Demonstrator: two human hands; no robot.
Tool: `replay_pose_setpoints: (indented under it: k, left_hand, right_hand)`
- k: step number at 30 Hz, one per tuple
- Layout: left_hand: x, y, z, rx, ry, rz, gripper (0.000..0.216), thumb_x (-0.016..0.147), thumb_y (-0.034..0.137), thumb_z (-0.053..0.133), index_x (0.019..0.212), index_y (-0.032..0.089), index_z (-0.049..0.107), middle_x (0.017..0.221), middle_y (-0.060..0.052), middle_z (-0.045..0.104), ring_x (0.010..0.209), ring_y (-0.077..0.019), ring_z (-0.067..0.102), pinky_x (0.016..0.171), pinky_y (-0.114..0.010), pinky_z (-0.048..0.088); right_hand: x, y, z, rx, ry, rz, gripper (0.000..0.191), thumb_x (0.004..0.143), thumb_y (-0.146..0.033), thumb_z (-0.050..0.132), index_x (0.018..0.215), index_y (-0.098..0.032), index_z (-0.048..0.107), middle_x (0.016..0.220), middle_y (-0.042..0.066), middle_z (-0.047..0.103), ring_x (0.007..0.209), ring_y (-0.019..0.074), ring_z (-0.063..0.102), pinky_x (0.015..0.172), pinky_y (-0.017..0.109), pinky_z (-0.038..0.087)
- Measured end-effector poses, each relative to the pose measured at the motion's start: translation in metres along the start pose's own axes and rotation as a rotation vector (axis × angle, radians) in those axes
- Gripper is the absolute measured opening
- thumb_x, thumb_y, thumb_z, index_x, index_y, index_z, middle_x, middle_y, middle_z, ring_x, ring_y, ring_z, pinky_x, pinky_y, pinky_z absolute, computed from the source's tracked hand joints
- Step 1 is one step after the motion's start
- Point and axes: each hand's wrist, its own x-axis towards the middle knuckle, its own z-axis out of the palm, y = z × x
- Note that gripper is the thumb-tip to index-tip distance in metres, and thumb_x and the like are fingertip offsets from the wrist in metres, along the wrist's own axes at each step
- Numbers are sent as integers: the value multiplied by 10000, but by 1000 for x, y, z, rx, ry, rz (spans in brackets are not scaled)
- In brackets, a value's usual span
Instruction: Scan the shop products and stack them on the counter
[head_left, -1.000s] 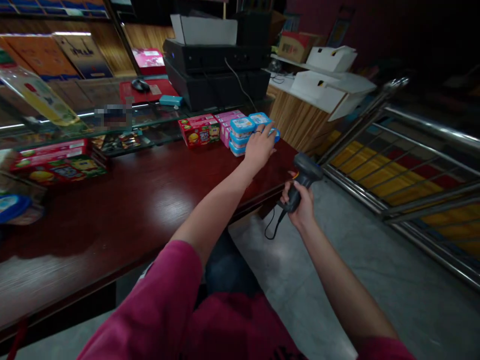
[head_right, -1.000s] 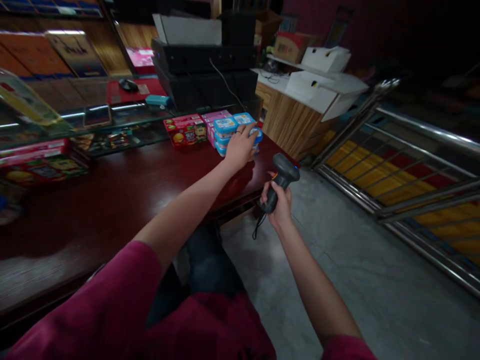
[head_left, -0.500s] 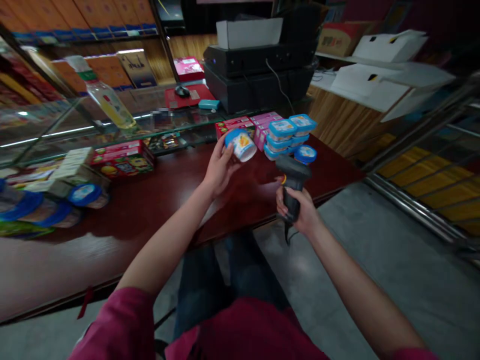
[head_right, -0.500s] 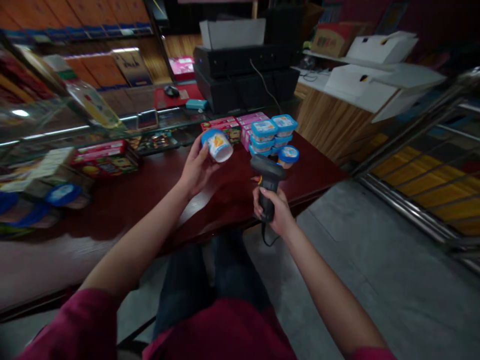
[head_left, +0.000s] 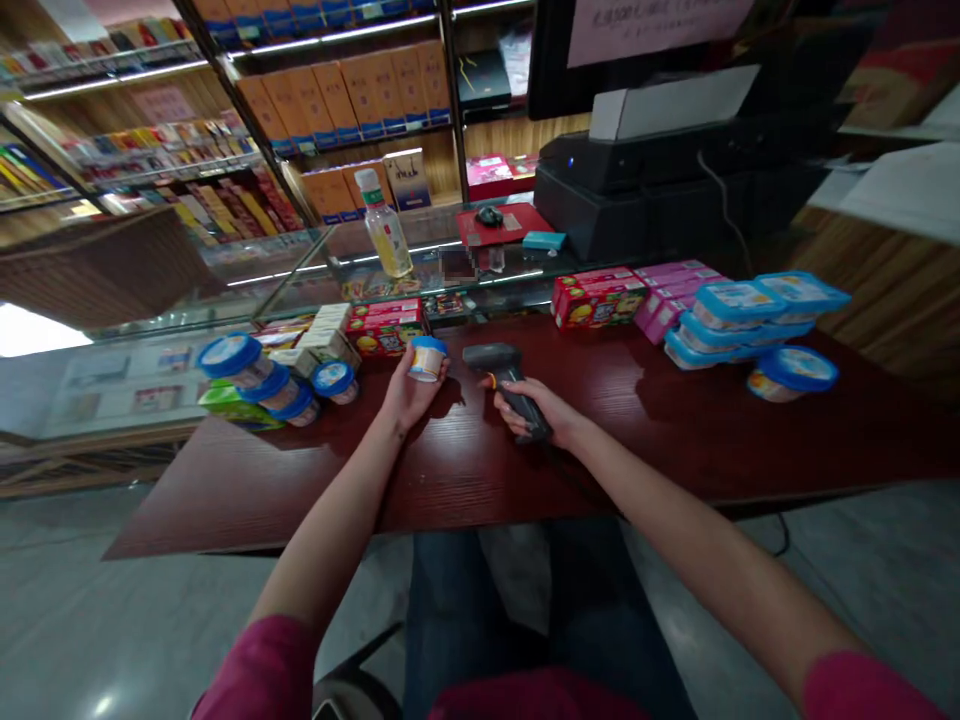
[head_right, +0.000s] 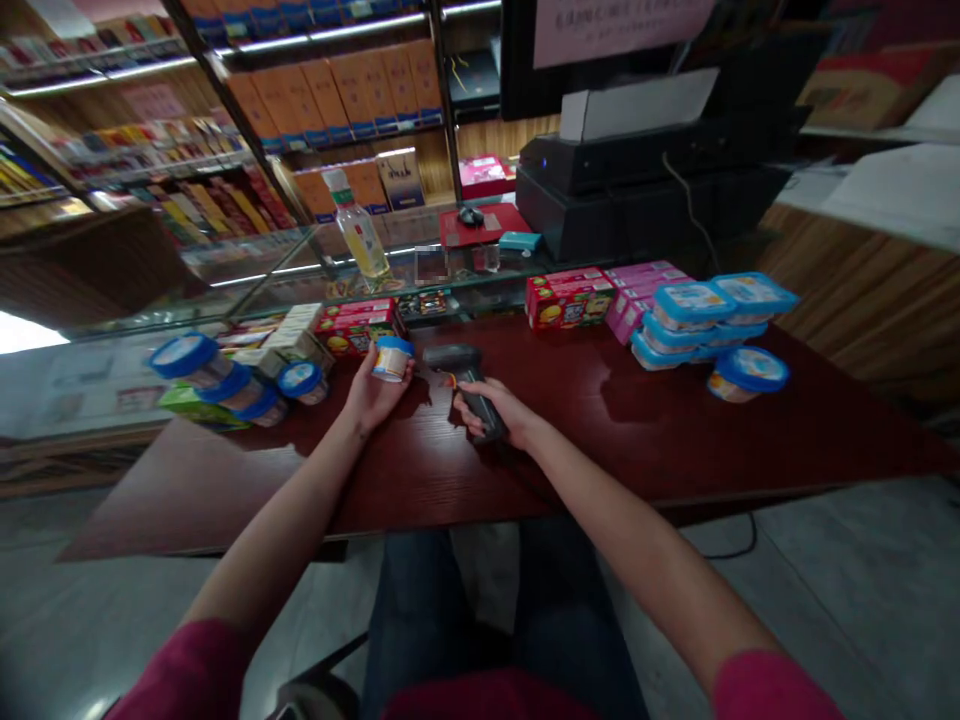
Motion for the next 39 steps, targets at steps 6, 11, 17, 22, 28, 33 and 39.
replay_pose_setpoints:
  k: [6, 11, 17, 22, 28, 33, 39]
  left_hand:
    - [0, -6, 1, 22, -55, 3, 455, 1127, 544, 531, 1345, 181, 695, 875, -50, 809, 743, -171, 792, 698, -235, 649]
    - [-3, -7, -4, 37, -95, -38, 540, 1153, 580, 397, 1366, 181, 692, 988, -95, 843, 647, -149, 747, 582, -209, 602]
    - [0, -11, -5, 50, -63, -27, 499, 1159, 538, 426, 1348, 170, 705, 969, -74, 826, 764, -165, 791, 695, -223, 648]
    - [-1, -13, -5, 58, -37, -8, 493, 1163, 511, 434, 1432, 179, 679, 1033, -87, 835, 835, -166, 804, 810, -239, 656]
    - [0, -14, -7, 66, -41, -28, 552, 1176, 530, 352, 1388, 157, 698, 975, -92, 833, 704, -131, 751, 695, -194, 630]
    - [-1, -18, -4, 85, -17, 6, 367, 1141, 413, 559, 1378, 169, 695, 958, -56, 822, 767, -129, 776, 856, -219, 662]
    - [0, -20, -6, 155, -6, -35, 390, 1091, 419, 660, 1363, 142, 705, 1021, -99, 836, 929, -189, 821, 1021, -299, 655]
  right_hand:
    - [1, 0, 2, -38, 40, -39, 435, 812, -467, 830, 1099, -197, 647, 676, -57, 610, 425, 81, 408, 377, 202, 342]
    - [-7, -2, 4, -64, 92, -54, 420, 786, -484, 843, 1063, -217, 676, 668, -50, 605, 435, 92, 404, 381, 229, 352]
    - [-9, -1, 8, -95, 81, -72, 462, 806, -465, 820, 1149, -192, 675, 676, -45, 612, 437, 98, 428, 378, 233, 363]
    - [-10, 4, 9, -147, 116, -75, 436, 812, -452, 826, 1119, -194, 657, 670, -53, 635, 418, 95, 456, 373, 237, 400]
    - [-9, 7, 10, -170, 129, -103, 432, 813, -444, 823, 1127, -212, 638, 670, -64, 639, 414, 96, 461, 358, 237, 403]
    - [-11, 7, 13, -197, 148, -117, 412, 826, -448, 822, 1120, -230, 633, 677, -69, 638, 407, 93, 461, 356, 243, 420]
    - [-13, 6, 18, -227, 164, -125, 409, 803, -467, 852, 1063, -243, 630, 674, -67, 633, 412, 100, 488, 354, 248, 437]
